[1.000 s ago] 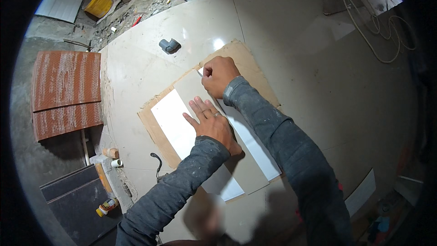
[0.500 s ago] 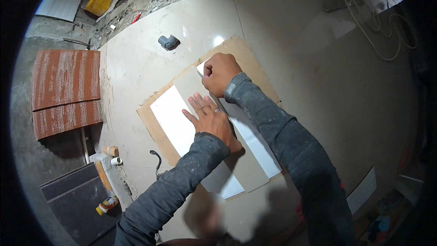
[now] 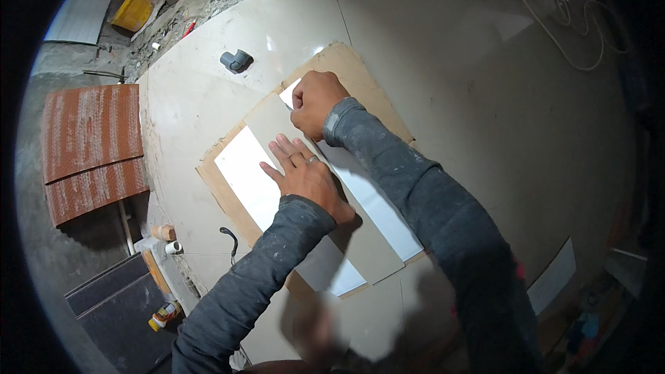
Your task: The person measures and marks a white tile with a tape measure and marker, then uses a utility knife to score and cut the tile into strips. The person wipes the tile with a pink cloth and repeats the process on another tile.
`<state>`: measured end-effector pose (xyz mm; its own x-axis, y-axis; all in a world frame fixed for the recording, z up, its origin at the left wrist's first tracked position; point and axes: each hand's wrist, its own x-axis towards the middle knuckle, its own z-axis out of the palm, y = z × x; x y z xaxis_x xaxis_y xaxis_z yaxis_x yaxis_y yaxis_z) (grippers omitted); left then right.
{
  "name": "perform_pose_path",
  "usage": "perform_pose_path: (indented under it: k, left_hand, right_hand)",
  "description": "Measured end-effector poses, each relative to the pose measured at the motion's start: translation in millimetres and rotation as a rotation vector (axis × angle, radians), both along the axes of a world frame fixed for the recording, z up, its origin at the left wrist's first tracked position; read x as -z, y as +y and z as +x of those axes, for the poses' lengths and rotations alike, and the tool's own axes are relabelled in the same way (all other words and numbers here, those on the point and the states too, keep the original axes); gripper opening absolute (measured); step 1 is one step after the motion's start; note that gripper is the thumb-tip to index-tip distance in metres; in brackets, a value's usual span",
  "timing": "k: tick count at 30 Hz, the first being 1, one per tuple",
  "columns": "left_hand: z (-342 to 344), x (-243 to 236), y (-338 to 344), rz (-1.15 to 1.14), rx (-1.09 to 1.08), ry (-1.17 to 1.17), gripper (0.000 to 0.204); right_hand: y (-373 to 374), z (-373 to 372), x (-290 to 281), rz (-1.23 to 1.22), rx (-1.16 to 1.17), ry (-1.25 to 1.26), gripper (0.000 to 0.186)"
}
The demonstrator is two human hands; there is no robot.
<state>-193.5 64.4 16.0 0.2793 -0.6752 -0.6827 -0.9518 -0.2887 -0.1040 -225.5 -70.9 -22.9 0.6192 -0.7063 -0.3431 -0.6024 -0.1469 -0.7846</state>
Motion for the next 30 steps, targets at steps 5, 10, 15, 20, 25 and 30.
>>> perform_pose_path:
  k: [5, 10, 15, 20, 25, 30]
  left_hand:
    - [0.3, 1.7, 0.9, -0.008, 0.022, -0.046, 0.138]
    - [-0.2, -1.1, -0.1, -0.020, 0.000, -0.027, 0.132]
    - [-0.5, -5.2, -3.0, 0.020, 0.030, -0.020, 0.130]
    - [3.6, -8.6, 3.5, 0.060, 0.030, 0.019, 0.142]
    - [11.2, -7.0, 18.5, -0.025, -0.022, 0.069, 0.152]
    - [24.9, -5.6, 34.0, -0.099, 0.038, 0.079, 0.151]
  right_hand:
    - [21.1, -45.4, -4.1, -0.068, -0.197, 0.068, 0.010]
    - [80.0, -125.4, -9.7, 0.051, -0.253, 0.036, 0.011]
    - [143.4, -205.3, -44.2, 0.189, -0.244, 0.229, 0.013]
    - [206.4, -204.7, -66.9, 0.059, 0.172, 0.147, 0.035]
    - [258.0, -153.4, -59.2, -0.286, 0.158, 0.356, 0.089]
    - [264.5, -140.2, -49.4, -0.303, 0.187, 0.427, 0.099]
